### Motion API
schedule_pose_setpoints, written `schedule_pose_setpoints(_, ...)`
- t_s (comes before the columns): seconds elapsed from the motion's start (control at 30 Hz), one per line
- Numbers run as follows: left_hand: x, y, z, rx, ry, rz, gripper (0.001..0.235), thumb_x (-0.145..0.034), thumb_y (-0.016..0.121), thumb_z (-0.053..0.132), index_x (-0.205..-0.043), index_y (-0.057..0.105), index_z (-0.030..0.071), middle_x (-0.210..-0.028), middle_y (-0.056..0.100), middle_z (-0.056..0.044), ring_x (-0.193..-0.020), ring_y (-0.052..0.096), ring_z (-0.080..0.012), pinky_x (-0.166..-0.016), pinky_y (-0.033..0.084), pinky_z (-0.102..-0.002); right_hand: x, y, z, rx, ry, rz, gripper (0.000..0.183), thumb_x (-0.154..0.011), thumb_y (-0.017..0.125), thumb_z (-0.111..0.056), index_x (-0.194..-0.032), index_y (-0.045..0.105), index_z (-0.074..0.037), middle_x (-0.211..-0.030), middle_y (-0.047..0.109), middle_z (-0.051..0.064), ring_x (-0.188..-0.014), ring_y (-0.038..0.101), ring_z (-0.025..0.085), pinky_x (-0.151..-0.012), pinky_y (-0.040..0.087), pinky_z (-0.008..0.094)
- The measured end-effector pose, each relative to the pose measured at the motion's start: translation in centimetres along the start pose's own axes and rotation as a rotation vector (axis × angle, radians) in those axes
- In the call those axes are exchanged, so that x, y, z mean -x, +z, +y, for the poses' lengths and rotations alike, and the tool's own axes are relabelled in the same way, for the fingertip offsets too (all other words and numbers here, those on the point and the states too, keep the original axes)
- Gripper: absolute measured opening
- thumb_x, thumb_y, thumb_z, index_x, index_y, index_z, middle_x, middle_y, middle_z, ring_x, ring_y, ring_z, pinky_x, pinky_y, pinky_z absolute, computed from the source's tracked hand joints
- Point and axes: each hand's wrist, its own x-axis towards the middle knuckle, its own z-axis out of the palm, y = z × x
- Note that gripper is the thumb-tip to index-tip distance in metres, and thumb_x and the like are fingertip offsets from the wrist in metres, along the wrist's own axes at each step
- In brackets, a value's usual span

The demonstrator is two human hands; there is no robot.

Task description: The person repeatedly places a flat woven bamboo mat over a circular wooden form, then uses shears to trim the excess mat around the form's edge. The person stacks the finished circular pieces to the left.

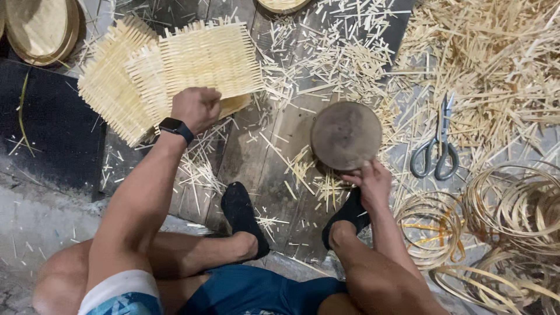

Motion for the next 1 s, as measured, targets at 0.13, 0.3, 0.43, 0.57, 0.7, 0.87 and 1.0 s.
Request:
schedule_pose_setpoints(0.13,0.6,2.2,-1.2,-0.23,0.058,-0.236,0.022,-0.094,0.072,0.031,-0.11,0.077,0.017,-0.112,0.076,-0.009,-0.105,0.069,-0.0282,-0.093,0.057,-0.044,0.0,1.2,0.4,0.047,0.118,-0.134,0.04,-0.104,0.053,-0.026,-0.121,0.06,0.009,-0.103,0.073,0.019,-0.089,0.077,0.024,-0.071,0.064,0.035)
schedule_pose_setpoints(0.3,0.4,4.9,-3.3,-0.393,0.175,0.052,0.084,-0.056,0.088,0.047,-0.127,0.07,0.005,-0.14,0.054,-0.026,-0.133,0.045,-0.0437,-0.105,0.041,-0.057,0.5,0.3,1.4,-0.01,0.128,-0.05,0.039,-0.105,0.055,-0.026,-0.122,0.06,0.009,-0.101,0.071,0.02,-0.084,0.072,0.026,-0.07,0.062,0.033)
schedule_pose_setpoints(0.43,-0.7,4.7,-2.6,-0.246,0.088,-0.068,0.072,-0.065,0.085,0.042,-0.128,0.071,0.011,-0.15,0.04,-0.034,-0.14,0.031,-0.0489,-0.109,0.034,-0.061,0.2,-0.8,1.9,-0.016,0.118,-0.047,0.038,-0.105,0.055,-0.026,-0.122,0.06,0.007,-0.101,0.072,0.019,-0.084,0.072,0.025,-0.07,0.062,0.033)
schedule_pose_setpoints(0.57,-0.8,2.4,-0.5,-0.211,-0.026,-0.249,0.034,-0.088,0.071,0.036,-0.118,0.078,0.022,-0.136,0.054,-0.03,-0.133,0.043,-0.0465,-0.109,0.041,-0.056,-0.1,-0.8,2.3,-0.052,0.117,-0.035,0.036,-0.105,0.057,-0.024,-0.123,0.059,0.008,-0.101,0.071,0.021,-0.085,0.071,0.025,-0.07,0.061,0.034)
schedule_pose_setpoints(0.7,-0.8,-0.6,1.6,0.191,-0.055,-0.166,0.025,-0.099,0.056,0.02,-0.115,0.076,0.018,-0.113,0.077,-0.014,-0.097,0.072,-0.031,-0.093,0.058,-0.043,0.3,-1.2,1.9,-0.125,0.104,-0.064,0.037,-0.104,0.056,-0.024,-0.123,0.059,0.007,-0.101,0.07,0.02,-0.084,0.072,0.025,-0.069,0.062,0.034)
schedule_pose_setpoints(0.87,-0.5,-2.0,6.2,0.032,0.241,0.595,0.027,-0.104,0.063,0.002,-0.13,0.067,0.006,-0.119,0.073,-0.016,-0.108,0.073,-0.0332,-0.095,0.059,-0.043,0.8,-1.8,0.1,-0.169,-0.029,0.033,0.042,-0.107,0.058,-0.031,-0.125,0.064,0.006,-0.099,0.07,0.019,-0.084,0.07,0.025,-0.071,0.06,0.035)
schedule_pose_setpoints(1.0,2.2,4.5,15.4,0.107,0.371,0.032,0.055,-0.094,0.057,-0.001,-0.147,0.049,0.01,-0.148,0.056,-0.021,-0.136,0.056,-0.0318,-0.113,0.044,-0.042,-0.7,-2.5,-2.6,-0.595,-0.021,-0.171,0.053,-0.097,0.06,-0.045,-0.119,0.065,0.003,-0.097,0.072,0.015,-0.087,0.073,0.024,-0.075,0.062,0.037)
